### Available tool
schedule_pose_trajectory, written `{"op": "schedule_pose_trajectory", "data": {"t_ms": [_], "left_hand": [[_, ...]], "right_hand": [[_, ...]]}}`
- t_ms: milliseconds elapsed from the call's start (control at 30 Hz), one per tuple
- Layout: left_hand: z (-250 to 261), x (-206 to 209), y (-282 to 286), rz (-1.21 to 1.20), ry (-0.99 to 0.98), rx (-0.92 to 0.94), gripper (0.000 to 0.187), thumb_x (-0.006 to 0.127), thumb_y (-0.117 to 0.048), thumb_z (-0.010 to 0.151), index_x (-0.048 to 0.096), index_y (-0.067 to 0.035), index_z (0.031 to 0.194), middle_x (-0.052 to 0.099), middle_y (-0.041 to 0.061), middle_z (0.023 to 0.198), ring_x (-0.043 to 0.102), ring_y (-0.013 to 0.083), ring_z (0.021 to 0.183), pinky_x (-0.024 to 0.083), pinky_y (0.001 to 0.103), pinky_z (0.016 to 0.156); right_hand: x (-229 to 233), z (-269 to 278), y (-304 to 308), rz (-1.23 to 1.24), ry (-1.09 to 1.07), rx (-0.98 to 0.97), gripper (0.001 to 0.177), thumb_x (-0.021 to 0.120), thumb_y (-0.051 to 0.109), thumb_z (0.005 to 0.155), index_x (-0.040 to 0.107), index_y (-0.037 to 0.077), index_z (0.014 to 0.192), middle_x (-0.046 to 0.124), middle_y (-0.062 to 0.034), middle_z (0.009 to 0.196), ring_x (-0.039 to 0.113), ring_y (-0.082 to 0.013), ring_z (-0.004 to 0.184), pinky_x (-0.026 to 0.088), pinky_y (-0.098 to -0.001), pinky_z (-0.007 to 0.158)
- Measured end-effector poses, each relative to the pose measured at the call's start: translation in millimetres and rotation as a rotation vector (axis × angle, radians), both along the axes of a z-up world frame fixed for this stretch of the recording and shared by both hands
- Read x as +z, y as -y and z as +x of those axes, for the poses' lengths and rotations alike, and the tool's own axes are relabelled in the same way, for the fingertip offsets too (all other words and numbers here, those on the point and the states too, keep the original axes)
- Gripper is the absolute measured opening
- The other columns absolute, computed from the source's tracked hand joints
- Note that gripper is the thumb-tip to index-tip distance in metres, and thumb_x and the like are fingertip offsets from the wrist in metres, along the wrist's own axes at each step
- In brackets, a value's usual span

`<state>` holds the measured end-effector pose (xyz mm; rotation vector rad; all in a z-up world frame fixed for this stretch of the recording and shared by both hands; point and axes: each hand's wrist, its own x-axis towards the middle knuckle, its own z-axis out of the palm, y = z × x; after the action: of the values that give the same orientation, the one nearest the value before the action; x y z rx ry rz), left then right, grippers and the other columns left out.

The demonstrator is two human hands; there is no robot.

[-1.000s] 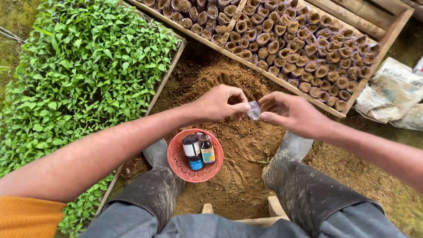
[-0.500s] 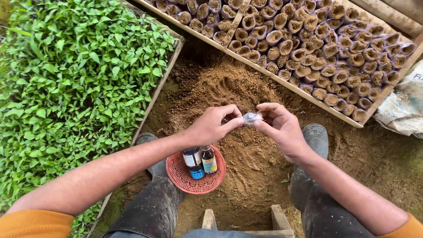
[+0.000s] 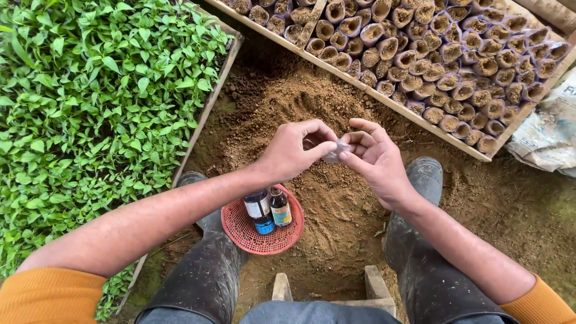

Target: The person takes a small seed from a plastic bag and places it into a hole in the soil of a plastic nursery bag. They then cover the seed with soil and pat it down before placing the bag into a wooden tray.

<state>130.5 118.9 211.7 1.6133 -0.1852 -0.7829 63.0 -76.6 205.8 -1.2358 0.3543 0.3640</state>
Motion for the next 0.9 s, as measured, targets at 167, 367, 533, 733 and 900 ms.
{"op": "schedule_pose_trajectory", "data": {"t_ms": [167,367,533,733,900], "left_hand": [[0,-2,-5,-0.029,-0.084,0.114,0.013,0.073,-0.013,0.091,0.072,-0.006,0.102,0.073,0.007,0.088,0.071,0.0114,0.082,0.06,0.027,0.076],[-4,-10,-11,-0.154,-0.205,0.251,0.022,0.074,-0.012,0.092,0.066,-0.007,0.112,0.069,0.004,0.094,0.07,0.0103,0.085,0.06,0.025,0.079],[-9,-8,-10,-0.166,-0.105,0.235,0.025,0.073,-0.013,0.093,0.064,-0.008,0.116,0.066,0.001,0.094,0.068,0.0078,0.09,0.059,0.026,0.081],[-11,-5,-2,-0.134,0.021,0.37,0.019,0.071,-0.013,0.096,0.063,-0.008,0.113,0.066,0.001,0.095,0.065,0.0069,0.092,0.056,0.026,0.086],[-17,-5,3,-0.224,-0.011,0.416,0.02,0.068,-0.009,0.097,0.061,-0.007,0.115,0.064,0.001,0.097,0.066,0.0073,0.094,0.057,0.025,0.085]], "right_hand": [[8,1,2,0.023,-0.068,-0.023,0.058,0.067,-0.011,0.087,0.048,0.003,0.14,0.063,-0.0116,0.103,0.065,-0.0133,0.09,0.058,-0.0286,0.079],[-7,-2,4,-0.016,-0.093,0.008,0.05,0.068,-0.005,0.089,0.053,0.005,0.136,0.066,-0.0102,0.099,0.066,-0.0124,0.088,0.051,-0.02,0.071],[2,1,0,-0.007,-0.109,0.005,0.052,0.069,0.0,0.089,0.052,0.006,0.137,0.062,-0.0092,0.103,0.06,-0.0132,0.093,0.048,-0.0229,0.074],[-1,0,-6,-0.027,-0.321,0.025,0.038,0.063,0.002,0.094,0.049,0.006,0.129,0.058,-0.0157,0.117,0.06,-0.0255,0.106,0.054,-0.0304,0.08],[0,1,-13,0.182,-0.324,-0.009,0.031,0.044,0.024,0.107,0.052,0.004,0.131,0.061,-0.0125,0.109,0.064,-0.0193,0.099,0.052,-0.0288,0.077]]}}
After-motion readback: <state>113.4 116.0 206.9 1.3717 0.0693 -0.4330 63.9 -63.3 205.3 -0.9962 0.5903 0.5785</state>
